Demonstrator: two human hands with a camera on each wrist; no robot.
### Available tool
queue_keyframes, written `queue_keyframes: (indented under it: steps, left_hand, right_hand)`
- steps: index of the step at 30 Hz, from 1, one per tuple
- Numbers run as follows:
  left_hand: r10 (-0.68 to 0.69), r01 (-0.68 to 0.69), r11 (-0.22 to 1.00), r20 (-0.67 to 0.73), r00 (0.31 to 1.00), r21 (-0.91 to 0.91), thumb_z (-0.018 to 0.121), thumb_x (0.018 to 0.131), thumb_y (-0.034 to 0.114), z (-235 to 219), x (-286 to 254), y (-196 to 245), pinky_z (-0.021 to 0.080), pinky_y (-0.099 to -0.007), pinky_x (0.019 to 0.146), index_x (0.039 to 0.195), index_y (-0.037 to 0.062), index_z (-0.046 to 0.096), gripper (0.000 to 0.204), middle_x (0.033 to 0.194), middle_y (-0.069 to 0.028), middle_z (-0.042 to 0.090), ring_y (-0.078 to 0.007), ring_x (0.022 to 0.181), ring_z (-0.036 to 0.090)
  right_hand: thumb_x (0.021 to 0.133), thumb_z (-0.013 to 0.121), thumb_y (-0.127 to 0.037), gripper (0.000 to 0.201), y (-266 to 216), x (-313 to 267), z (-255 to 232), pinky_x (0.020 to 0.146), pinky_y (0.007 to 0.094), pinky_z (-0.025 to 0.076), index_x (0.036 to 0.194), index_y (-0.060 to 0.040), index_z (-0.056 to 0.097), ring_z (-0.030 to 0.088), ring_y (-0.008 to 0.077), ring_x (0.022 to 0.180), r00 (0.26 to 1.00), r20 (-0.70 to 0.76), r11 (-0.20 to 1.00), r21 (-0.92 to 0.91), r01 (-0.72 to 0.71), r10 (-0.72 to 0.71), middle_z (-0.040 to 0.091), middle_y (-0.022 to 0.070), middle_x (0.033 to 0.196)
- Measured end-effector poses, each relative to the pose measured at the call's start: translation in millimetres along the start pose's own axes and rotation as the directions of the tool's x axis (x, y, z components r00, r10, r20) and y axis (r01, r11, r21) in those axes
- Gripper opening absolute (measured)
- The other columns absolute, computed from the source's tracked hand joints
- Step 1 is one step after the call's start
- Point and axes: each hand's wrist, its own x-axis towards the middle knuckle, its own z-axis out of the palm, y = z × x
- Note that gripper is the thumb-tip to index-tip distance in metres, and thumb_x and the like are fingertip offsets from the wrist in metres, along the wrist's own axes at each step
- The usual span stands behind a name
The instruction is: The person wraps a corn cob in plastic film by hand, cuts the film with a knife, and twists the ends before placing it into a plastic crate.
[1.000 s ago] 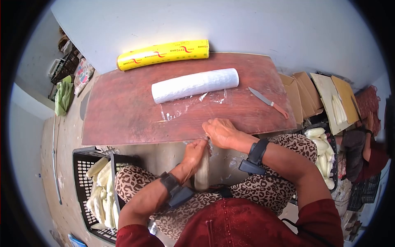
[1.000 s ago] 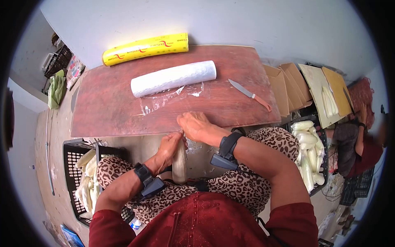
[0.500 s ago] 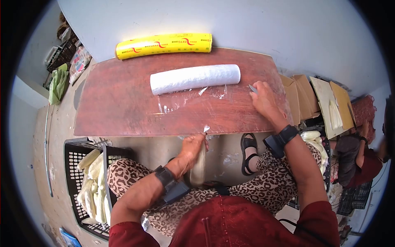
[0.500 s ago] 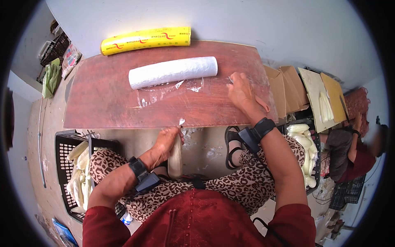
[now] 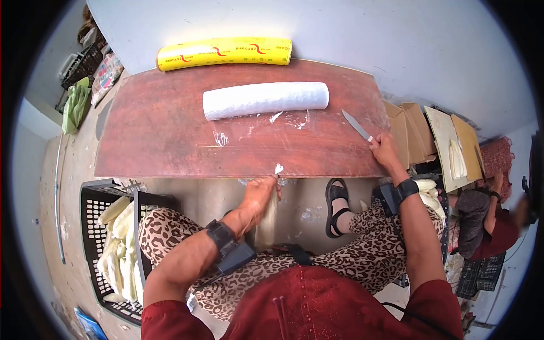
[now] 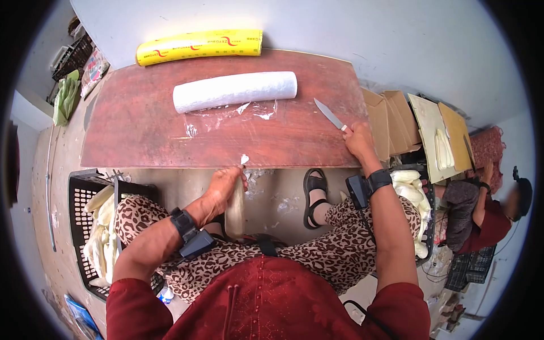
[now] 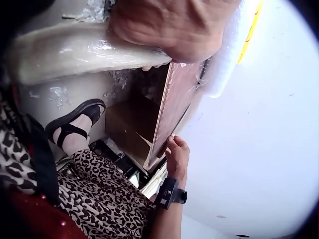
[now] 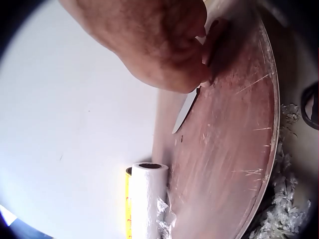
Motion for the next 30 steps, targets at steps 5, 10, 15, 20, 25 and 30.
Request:
queue_keyframes:
  steps: [5, 10, 15, 20, 25, 30]
  left_hand:
    - [0.010, -0.010, 1.000, 0.015, 1.000, 0.006, 0.057, 0.091, 0.021, -0.6, 0.0, -0.5, 0.049, -0.0325, 0.060, 0.078, 0.0038, 0.059, 0.022, 0.069, -0.0083, 0.060, -0.0183, 0.062, 0.058]
    - [0.009, -0.010, 1.000, 0.024, 1.000, 0.017, 0.056, 0.091, 0.020, -1.4, -1.4, 1.4, 0.048, -0.0324, 0.059, 0.078, 0.0034, 0.059, 0.021, 0.068, -0.0081, 0.059, -0.0182, 0.061, 0.057]
    - [0.049, -0.048, 0.999, 0.046, 0.998, -0.012, 0.055, 0.092, 0.019, -3.5, 3.6, -5.8, 0.047, -0.0310, 0.058, 0.075, 0.0027, 0.059, 0.023, 0.067, -0.0084, 0.060, -0.0180, 0.059, 0.057]
    - [0.049, -0.050, 0.999, 0.038, 0.998, 0.017, 0.055, 0.092, 0.018, -1.5, -0.7, -0.8, 0.047, -0.0300, 0.058, 0.074, 0.0027, 0.060, 0.025, 0.067, -0.0081, 0.060, -0.0176, 0.059, 0.056]
    - [0.066, -0.067, 0.997, 0.049, 0.997, 0.023, 0.055, 0.093, 0.019, -3.5, 4.4, -5.4, 0.046, -0.0295, 0.058, 0.074, 0.0028, 0.061, 0.025, 0.067, -0.0077, 0.060, -0.0171, 0.059, 0.056]
    - [0.045, -0.046, 0.999, 0.043, 0.998, 0.022, 0.055, 0.093, 0.018, -3.6, 4.3, -5.1, 0.047, -0.0294, 0.058, 0.074, 0.0033, 0.061, 0.025, 0.067, -0.0075, 0.060, -0.0167, 0.059, 0.056]
  right_hand:
    - [0.081, 0.072, -0.019, 0.025, 3.6, -6.5, 0.3, 0.078, 0.0489, 0.048, 0.093, -0.0007, 0.060, 0.061, 0.0412, 0.091, 1.000, -0.014, 1.000, 0.004, 0.019, -0.019, 0.062, 0.0229, 0.095]
    - [0.086, 0.067, -0.014, 0.021, -11.2, -35.1, -6.9, 0.068, 0.0470, 0.048, 0.090, -0.0006, 0.051, 0.062, 0.0378, 0.075, 0.989, -0.096, 0.970, 0.206, 0.126, -0.109, 0.061, 0.0194, 0.080]
    - [0.088, 0.064, -0.011, 0.020, -69.5, -80.2, -33.0, 0.059, 0.0388, 0.047, 0.094, -0.0018, 0.047, 0.061, 0.0285, 0.063, 0.975, 0.116, 0.737, 0.673, 0.064, -0.191, 0.060, 0.0154, 0.073]
    - [0.092, 0.058, -0.003, 0.015, -124.2, -118.0, -21.7, 0.056, 0.0315, 0.047, 0.098, -0.0026, 0.045, 0.059, 0.0163, 0.061, 0.882, 0.017, 0.731, 0.567, 0.380, -0.471, 0.058, 0.0090, 0.074]
    - [0.092, 0.061, -0.005, 0.016, -147.3, -131.3, -5.5, 0.065, 0.0358, 0.050, 0.102, -0.0004, 0.049, 0.066, 0.0261, 0.074, 0.817, 0.065, 0.669, 0.612, 0.421, -0.573, 0.064, 0.0166, 0.083]
    - [0.092, 0.059, -0.008, 0.015, -155.0, -137.8, 0.4, 0.069, 0.0442, 0.049, 0.102, -0.0019, 0.049, 0.063, 0.0406, 0.083, 0.775, 0.060, 0.643, 0.600, 0.477, -0.630, 0.063, 0.0213, 0.088]
